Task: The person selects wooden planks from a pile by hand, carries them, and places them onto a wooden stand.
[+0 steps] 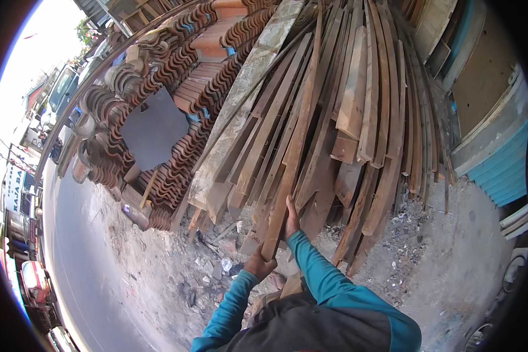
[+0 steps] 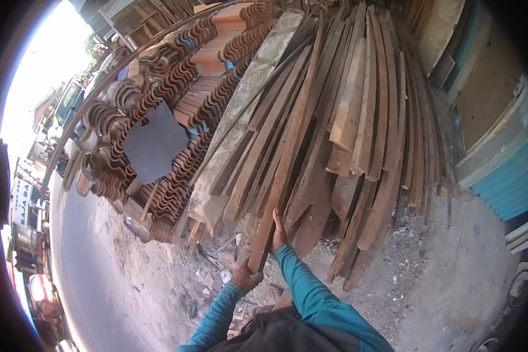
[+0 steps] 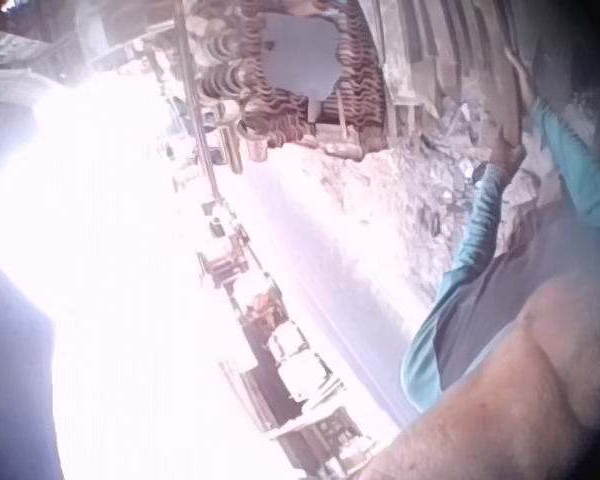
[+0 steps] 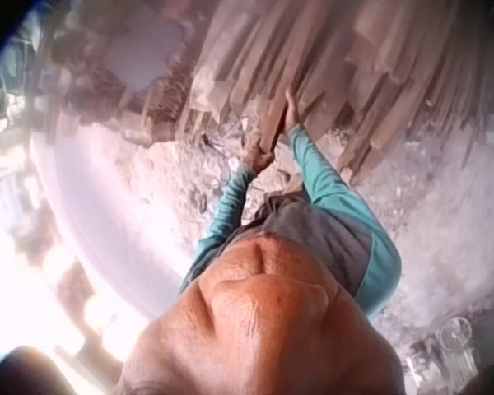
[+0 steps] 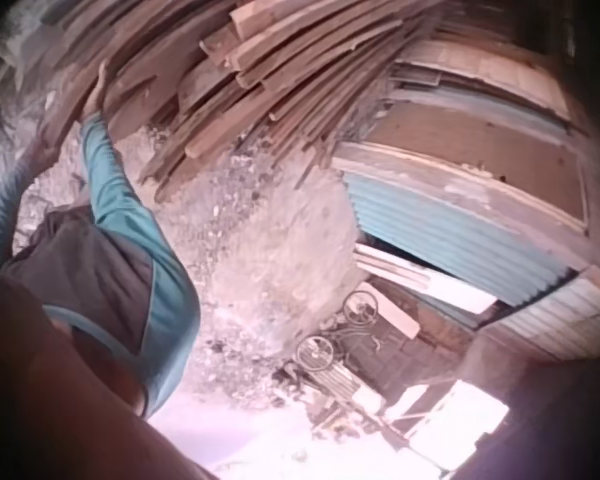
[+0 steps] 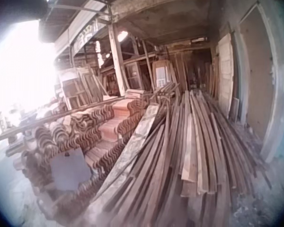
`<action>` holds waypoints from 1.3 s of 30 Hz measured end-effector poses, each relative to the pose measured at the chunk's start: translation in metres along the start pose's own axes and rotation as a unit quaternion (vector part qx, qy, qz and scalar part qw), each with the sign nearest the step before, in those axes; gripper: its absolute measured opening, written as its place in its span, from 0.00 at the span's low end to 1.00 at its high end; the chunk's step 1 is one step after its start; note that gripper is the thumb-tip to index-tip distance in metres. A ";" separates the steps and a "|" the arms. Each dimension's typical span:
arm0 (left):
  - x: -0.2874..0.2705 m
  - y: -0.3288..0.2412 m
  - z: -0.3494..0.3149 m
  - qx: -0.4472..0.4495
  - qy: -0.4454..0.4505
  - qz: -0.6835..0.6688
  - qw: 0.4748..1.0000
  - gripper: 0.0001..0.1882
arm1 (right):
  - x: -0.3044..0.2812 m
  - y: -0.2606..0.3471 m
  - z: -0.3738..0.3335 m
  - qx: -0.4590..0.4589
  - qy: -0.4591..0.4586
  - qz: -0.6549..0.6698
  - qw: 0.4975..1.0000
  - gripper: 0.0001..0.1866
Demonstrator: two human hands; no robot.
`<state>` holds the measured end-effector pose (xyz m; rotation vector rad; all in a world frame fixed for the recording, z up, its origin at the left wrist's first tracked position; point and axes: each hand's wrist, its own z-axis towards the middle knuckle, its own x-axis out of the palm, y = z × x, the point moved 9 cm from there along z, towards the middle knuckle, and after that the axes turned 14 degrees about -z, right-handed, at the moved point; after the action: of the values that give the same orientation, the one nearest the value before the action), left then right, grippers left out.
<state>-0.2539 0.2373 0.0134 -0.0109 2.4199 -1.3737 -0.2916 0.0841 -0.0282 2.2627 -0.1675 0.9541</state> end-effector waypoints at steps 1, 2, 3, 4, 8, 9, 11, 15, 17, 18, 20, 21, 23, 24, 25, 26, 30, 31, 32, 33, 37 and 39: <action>0.000 -0.019 -0.006 0.078 -0.041 0.049 0.995 0.43 | 0.006 0.010 -0.005 -0.013 0.014 0.012 1.000 0.33; 0.008 -0.044 -0.014 0.003 -0.029 0.055 0.998 0.41 | -0.003 0.023 -0.011 -0.030 -0.020 -0.017 0.999 0.36; 0.009 -0.065 -0.022 0.005 -0.031 0.053 0.998 0.41 | -0.003 0.031 -0.014 -0.031 -0.019 -0.019 0.999 0.36; 0.010 -0.082 -0.032 0.017 -0.020 0.068 0.997 0.42 | 0.006 0.037 -0.017 -0.037 0.016 0.007 0.999 0.36; 0.009 -0.134 -0.058 0.045 -0.029 0.149 0.987 0.44 | 0.040 0.069 -0.040 -0.070 0.094 0.063 0.991 0.32; 0.008 -0.141 -0.062 0.044 -0.041 0.176 0.982 0.44 | 0.048 0.075 -0.044 -0.075 0.123 0.090 0.985 0.31; 0.010 -0.152 -0.072 0.056 -0.064 0.206 0.975 0.44 | 0.055 0.076 -0.050 -0.076 0.144 0.111 0.980 0.31; 0.013 -0.148 -0.100 0.145 -0.123 0.244 0.951 0.43 | 0.057 0.054 -0.067 -0.066 0.175 0.169 0.968 0.32; 0.011 -0.132 -0.117 0.131 -0.123 0.240 0.954 0.42 | 0.061 0.028 -0.084 -0.044 0.169 0.142 0.974 0.33; 0.004 -0.120 -0.127 0.084 -0.132 0.233 0.960 0.42 | 0.065 0.013 -0.091 -0.035 0.186 0.123 0.974 0.35; -0.012 -0.091 -0.152 0.090 -0.186 0.210 0.956 0.42 | 0.052 -0.025 -0.092 -0.040 0.179 0.034 0.982 0.32; -0.018 -0.071 -0.162 0.080 -0.204 0.202 0.954 0.42 | 0.045 -0.039 -0.093 -0.036 0.139 -0.017 0.989 0.30; -0.024 -0.044 -0.182 0.050 -0.213 0.270 0.938 0.42 | 0.037 -0.023 -0.104 -0.083 0.040 0.002 0.996 0.33; -0.024 -0.030 -0.191 0.084 -0.218 0.266 0.935 0.40 | 0.020 -0.025 -0.094 -0.067 0.066 0.012 0.995 0.32; -0.030 -0.022 -0.208 0.069 -0.243 0.251 0.934 0.40 | 0.010 -0.022 -0.087 -0.046 0.092 0.022 0.995 0.32; -0.032 -0.019 -0.223 0.062 -0.244 0.273 0.928 0.39 | -0.008 -0.020 -0.077 -0.035 0.053 -0.003 0.998 0.34; -0.045 0.007 -0.283 0.030 -0.247 0.284 0.926 0.37 | -0.029 -0.017 -0.051 -0.021 -0.011 -0.091 0.996 0.37; -0.045 0.015 -0.297 0.031 -0.240 0.285 0.928 0.37 | -0.027 -0.021 -0.050 -0.013 -0.027 -0.101 0.994 0.38; -0.045 0.027 -0.311 0.033 -0.246 0.294 0.923 0.36 | -0.027 -0.026 -0.052 -0.008 -0.044 -0.108 0.993 0.38; -0.044 0.035 -0.322 0.032 -0.253 0.287 0.923 0.36 | -0.025 -0.031 -0.053 -0.008 -0.039 -0.117 0.992 0.38; -0.039 0.050 -0.366 0.039 -0.275 0.283 0.918 0.36 | 0.012 -0.040 -0.079 -0.097 0.010 -0.271 0.958 0.41; -0.033 0.058 -0.384 0.034 -0.279 0.276 0.919 0.35 | 0.009 -0.048 -0.086 -0.136 0.000 -0.351 0.926 0.37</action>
<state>-0.3324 0.5925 0.1530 0.2468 1.7166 -1.0124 -0.3191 0.1759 -0.0035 1.8415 0.4614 0.5015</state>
